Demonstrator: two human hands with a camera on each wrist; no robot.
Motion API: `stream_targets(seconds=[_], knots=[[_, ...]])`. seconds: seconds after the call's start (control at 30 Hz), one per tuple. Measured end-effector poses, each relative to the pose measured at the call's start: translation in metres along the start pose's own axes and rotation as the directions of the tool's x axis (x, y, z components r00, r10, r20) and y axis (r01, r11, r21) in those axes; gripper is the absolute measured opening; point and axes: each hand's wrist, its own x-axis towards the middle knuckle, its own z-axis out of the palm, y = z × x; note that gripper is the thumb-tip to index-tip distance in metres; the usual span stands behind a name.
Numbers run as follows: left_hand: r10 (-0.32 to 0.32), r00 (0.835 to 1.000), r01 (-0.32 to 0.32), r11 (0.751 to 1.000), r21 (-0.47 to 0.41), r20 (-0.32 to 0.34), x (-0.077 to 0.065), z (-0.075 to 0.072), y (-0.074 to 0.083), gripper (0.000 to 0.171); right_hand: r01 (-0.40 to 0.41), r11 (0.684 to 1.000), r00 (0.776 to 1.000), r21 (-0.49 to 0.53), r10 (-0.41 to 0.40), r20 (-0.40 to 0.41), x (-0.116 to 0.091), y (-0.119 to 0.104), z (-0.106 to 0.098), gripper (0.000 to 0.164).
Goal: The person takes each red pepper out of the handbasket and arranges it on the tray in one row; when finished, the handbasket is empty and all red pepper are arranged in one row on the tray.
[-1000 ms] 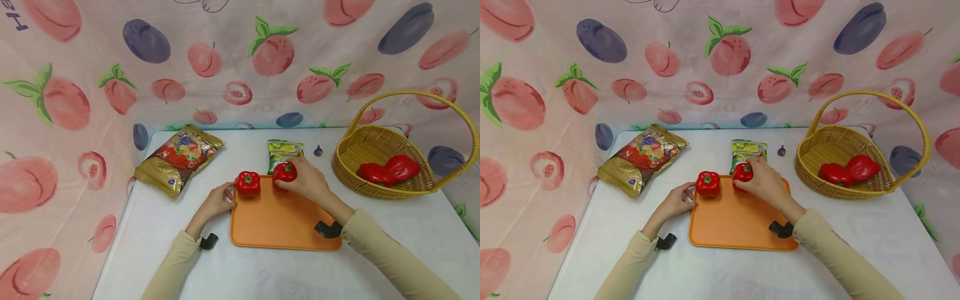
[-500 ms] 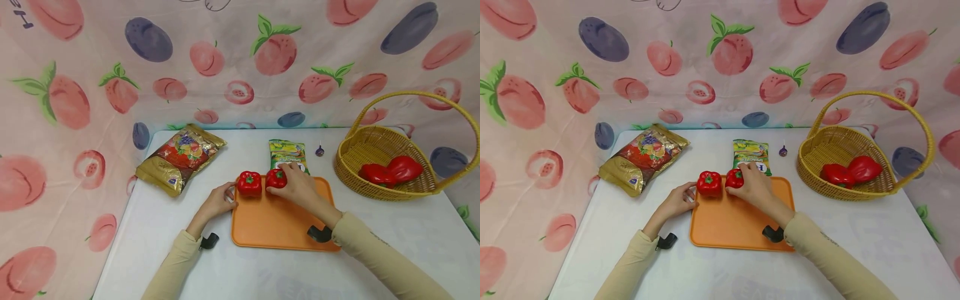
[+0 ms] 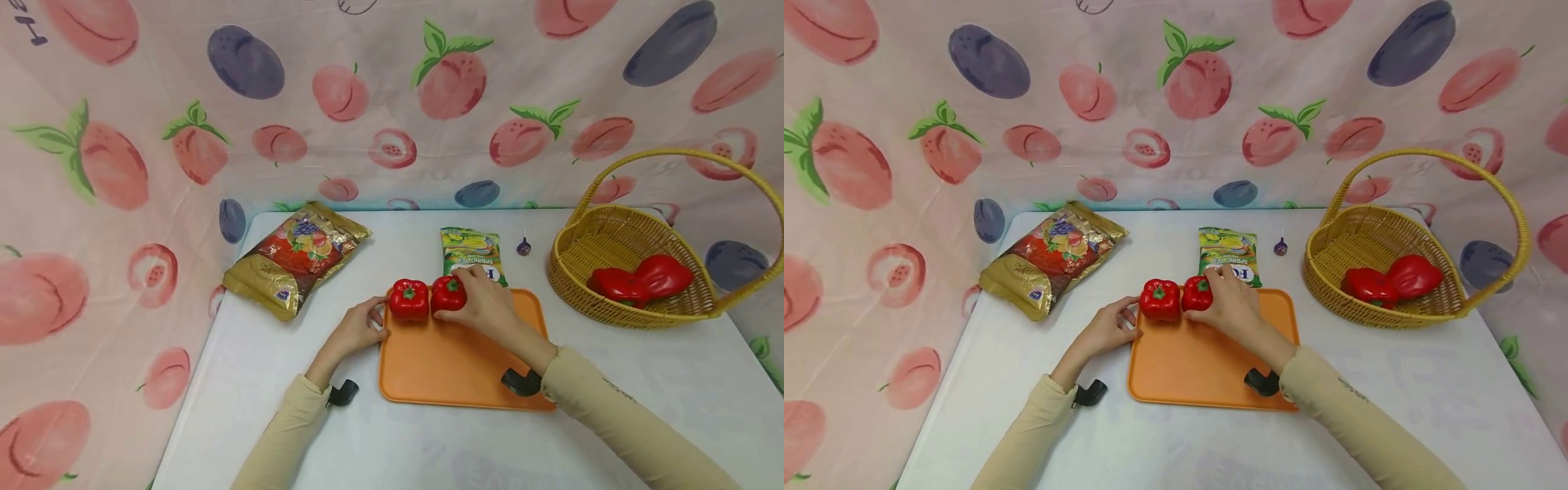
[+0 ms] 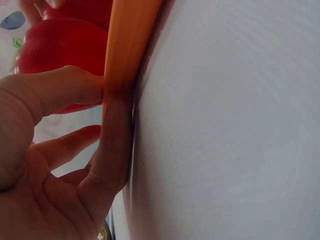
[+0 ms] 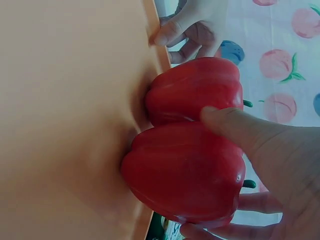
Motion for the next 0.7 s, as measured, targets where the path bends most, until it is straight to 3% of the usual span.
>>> stream_targets(seconds=[0.7], knots=[[-0.001, 1.000, 0.001, 1.000, 0.002, 0.003, 0.0009, 0.0009, -0.0013, 0.064, 0.065, 0.998, 0.998, -0.017, -0.065, 0.010, -0.0038, 0.0027, -0.0054, 0.071]])
